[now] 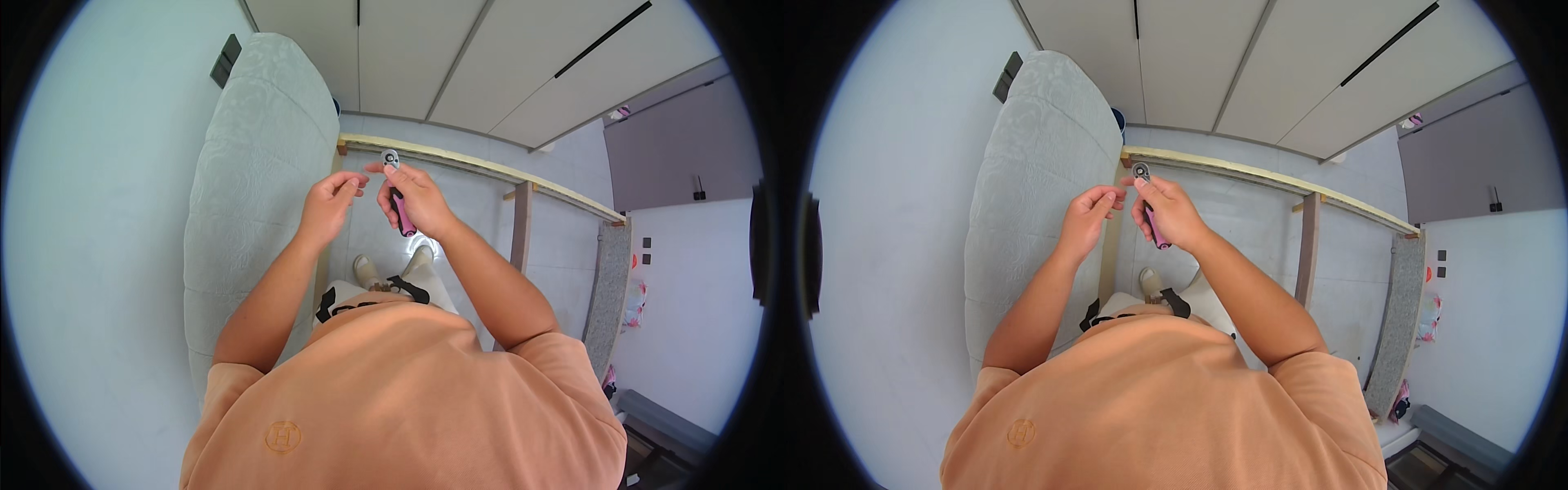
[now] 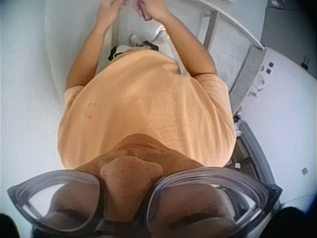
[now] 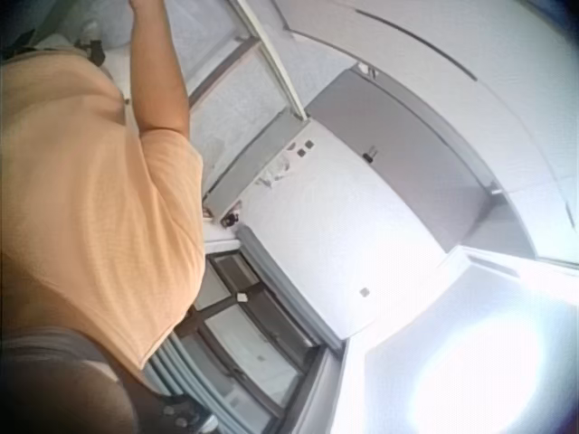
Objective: The person selects a socket and attaches it to a ratchet handle from a tool kit, then uses the ratchet to tighten a bolt on a wooden bed frame component.
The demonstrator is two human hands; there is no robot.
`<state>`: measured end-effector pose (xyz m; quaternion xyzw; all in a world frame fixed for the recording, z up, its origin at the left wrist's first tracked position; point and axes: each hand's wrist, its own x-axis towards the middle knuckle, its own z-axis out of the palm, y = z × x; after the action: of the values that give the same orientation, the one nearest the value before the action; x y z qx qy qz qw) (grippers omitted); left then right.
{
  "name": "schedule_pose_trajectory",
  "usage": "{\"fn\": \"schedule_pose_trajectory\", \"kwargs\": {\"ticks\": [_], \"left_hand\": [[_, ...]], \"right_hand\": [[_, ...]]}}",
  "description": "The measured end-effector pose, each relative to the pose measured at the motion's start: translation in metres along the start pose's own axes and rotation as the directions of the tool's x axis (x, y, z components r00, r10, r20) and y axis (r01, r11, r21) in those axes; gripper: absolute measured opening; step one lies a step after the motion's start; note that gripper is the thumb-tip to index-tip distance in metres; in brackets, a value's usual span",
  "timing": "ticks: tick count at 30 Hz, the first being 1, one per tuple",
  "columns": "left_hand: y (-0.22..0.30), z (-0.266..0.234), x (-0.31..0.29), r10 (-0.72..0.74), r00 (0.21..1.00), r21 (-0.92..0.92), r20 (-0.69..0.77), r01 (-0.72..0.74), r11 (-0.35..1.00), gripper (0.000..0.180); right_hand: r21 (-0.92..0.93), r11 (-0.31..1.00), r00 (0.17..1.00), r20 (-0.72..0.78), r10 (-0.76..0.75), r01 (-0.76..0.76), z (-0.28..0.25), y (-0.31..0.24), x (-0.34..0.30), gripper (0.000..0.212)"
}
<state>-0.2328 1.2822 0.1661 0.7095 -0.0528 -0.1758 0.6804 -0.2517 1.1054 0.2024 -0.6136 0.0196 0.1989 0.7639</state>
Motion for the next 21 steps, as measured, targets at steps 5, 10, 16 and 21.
{"fn": "schedule_pose_trajectory", "kwargs": {"ticks": [5,10,16,21], "left_hand": [[-0.01,-0.009,0.008,-0.042,0.999,0.015,-0.029,0.042,0.999,0.025],[-0.059,-0.025,0.02,-0.206,0.977,0.026,-0.061,0.208,0.978,0.025],[-0.156,-0.035,0.045,-0.432,0.892,0.053,-0.13,0.442,0.896,0.023],[-0.257,-0.03,0.092,-0.454,0.875,0.089,-0.169,0.472,0.877,0.021]], "right_hand": [[0.063,0.996,0.997,0.038,0.064,-0.067,-0.016,0.006,0.013,0.047],[0.215,0.965,0.984,-0.061,0.167,-0.15,-0.034,0.042,0.034,0.049],[0.356,0.903,0.937,-0.158,0.312,-0.24,-0.068,0.114,0.08,0.041],[0.363,0.897,0.902,-0.248,0.354,-0.253,-0.102,0.235,0.167,0.032]]}}
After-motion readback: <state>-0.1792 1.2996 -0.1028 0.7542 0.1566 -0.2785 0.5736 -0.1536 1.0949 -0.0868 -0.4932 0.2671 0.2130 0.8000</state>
